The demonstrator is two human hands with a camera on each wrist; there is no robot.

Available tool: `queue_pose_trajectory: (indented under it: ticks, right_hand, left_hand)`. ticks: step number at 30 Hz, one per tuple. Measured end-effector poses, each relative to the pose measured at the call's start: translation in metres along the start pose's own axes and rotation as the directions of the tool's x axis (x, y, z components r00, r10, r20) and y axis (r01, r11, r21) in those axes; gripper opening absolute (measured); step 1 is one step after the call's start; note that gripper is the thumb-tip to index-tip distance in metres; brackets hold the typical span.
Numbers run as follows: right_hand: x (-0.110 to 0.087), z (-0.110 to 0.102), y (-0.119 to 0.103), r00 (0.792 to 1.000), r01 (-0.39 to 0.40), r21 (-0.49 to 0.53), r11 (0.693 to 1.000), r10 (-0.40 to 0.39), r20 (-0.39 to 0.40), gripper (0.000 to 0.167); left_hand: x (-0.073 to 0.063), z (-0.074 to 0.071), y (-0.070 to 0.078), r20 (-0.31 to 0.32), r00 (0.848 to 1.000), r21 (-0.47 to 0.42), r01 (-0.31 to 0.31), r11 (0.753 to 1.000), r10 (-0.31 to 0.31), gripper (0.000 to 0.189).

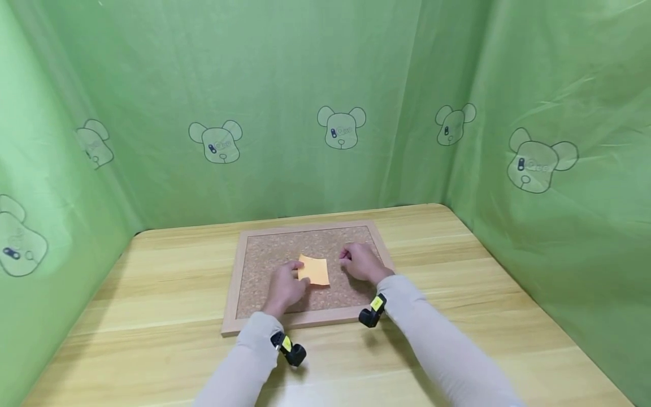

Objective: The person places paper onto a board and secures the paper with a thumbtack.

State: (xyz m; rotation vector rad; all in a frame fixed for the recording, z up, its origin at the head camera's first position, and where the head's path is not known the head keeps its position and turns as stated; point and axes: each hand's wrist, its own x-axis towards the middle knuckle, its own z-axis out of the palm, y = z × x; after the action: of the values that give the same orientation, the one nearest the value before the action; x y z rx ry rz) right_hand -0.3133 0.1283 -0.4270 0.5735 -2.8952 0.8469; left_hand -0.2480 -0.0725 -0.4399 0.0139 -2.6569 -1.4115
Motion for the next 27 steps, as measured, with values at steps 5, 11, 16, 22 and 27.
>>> queue_pose_trajectory:
  ticks: [5,11,16,22,27]
  right_hand:
    - [0.004,0.007,-0.003,1.0,0.015,0.011,1.0,-0.015,0.013,0.007]
    - [0.008,0.014,-0.004,1.0,0.023,0.013,1.0,-0.023,0.016,0.009]
    - [0.01,0.016,-0.006,0.999,0.027,0.028,0.999,-0.027,0.021,0.011]
    - [0.014,0.02,-0.009,1.0,0.018,0.032,0.999,-0.018,0.009,0.008]
    - [0.018,0.023,-0.013,1.0,0.01,0.027,1.0,-0.01,0.014,0.006]
  left_hand:
    - [-0.001,0.003,0.002,-0.011,1.0,0.019,-0.014,1.0,0.015,0.037]
    - [-0.001,0.008,0.003,-0.044,0.997,0.068,-0.068,0.995,0.071,0.038]
    - [0.0,0.011,0.004,-0.07,0.992,0.138,-0.092,0.986,0.102,0.037]
    - [0.0,0.014,0.004,-0.081,0.989,0.176,-0.108,0.978,0.123,0.035]
    - [0.001,0.019,0.0,-0.084,0.99,0.213,-0.091,0.973,0.111,0.037]
